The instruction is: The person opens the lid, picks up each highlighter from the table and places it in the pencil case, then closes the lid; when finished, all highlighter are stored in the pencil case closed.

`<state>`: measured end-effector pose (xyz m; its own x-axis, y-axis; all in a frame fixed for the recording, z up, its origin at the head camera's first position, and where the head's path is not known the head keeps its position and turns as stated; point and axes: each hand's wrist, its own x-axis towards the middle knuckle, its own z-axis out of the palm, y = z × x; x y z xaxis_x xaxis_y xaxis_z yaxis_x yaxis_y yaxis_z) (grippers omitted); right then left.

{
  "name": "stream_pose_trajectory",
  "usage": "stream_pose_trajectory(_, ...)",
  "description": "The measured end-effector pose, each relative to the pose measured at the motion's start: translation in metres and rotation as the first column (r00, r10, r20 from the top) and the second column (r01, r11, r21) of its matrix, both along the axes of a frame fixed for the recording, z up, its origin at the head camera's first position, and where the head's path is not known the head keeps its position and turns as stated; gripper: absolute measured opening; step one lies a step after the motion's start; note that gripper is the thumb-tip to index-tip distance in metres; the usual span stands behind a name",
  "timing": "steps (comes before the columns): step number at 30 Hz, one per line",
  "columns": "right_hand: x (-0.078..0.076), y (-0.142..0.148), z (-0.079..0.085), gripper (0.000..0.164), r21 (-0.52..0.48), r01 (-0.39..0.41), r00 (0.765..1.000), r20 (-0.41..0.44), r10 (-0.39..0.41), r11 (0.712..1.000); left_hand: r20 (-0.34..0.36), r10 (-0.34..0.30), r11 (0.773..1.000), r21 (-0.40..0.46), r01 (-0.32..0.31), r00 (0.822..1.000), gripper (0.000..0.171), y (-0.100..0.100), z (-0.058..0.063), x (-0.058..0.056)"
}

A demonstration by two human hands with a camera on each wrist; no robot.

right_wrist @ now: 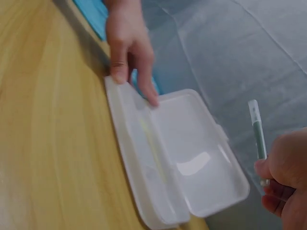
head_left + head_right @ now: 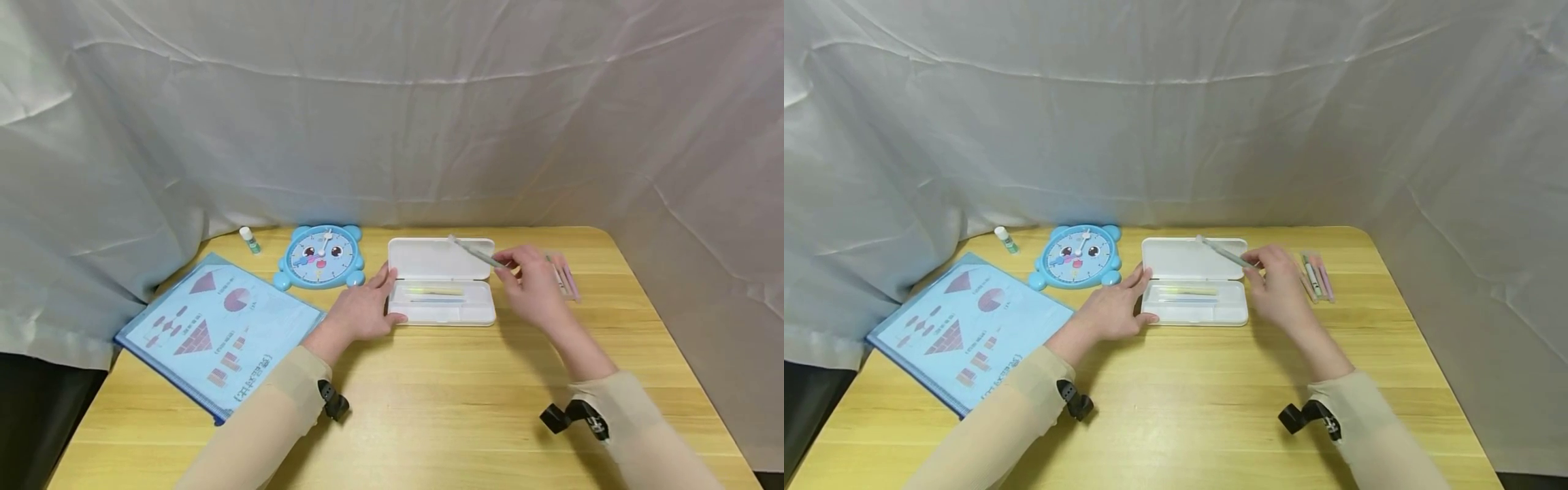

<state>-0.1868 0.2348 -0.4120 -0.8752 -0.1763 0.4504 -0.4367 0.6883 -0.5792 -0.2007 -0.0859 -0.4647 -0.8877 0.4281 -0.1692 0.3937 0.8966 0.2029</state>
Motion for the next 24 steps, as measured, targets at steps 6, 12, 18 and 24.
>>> stream_pose_trajectory(6,-0.010,-0.017,-0.015,0.016,0.060,-0.107,0.994,0.045,0.104,0.992,0.008,-0.002,1.000,-0.004,0.002,1.000,0.101,-0.001,0.000,0.000)
stream_pose_trajectory(12,-0.019,-0.031,-0.031,0.015,0.113,-0.169,0.979,0.131,0.153,0.979,0.007,0.000,1.000,-0.004,0.000,1.000,0.101,-0.001,0.000,0.000)
stream_pose_trajectory(18,-0.023,-0.041,-0.044,0.013,0.182,-0.204,0.967,0.194,0.168,0.962,-0.002,0.002,1.000,-0.009,-0.002,1.000,0.101,0.000,0.000,-0.001)
stream_pose_trajectory(24,-0.025,-0.047,-0.053,0.013,0.226,-0.225,0.958,0.231,0.172,0.948,-0.008,0.001,1.000,-0.011,-0.001,1.000,0.101,0.000,-0.001,-0.001)
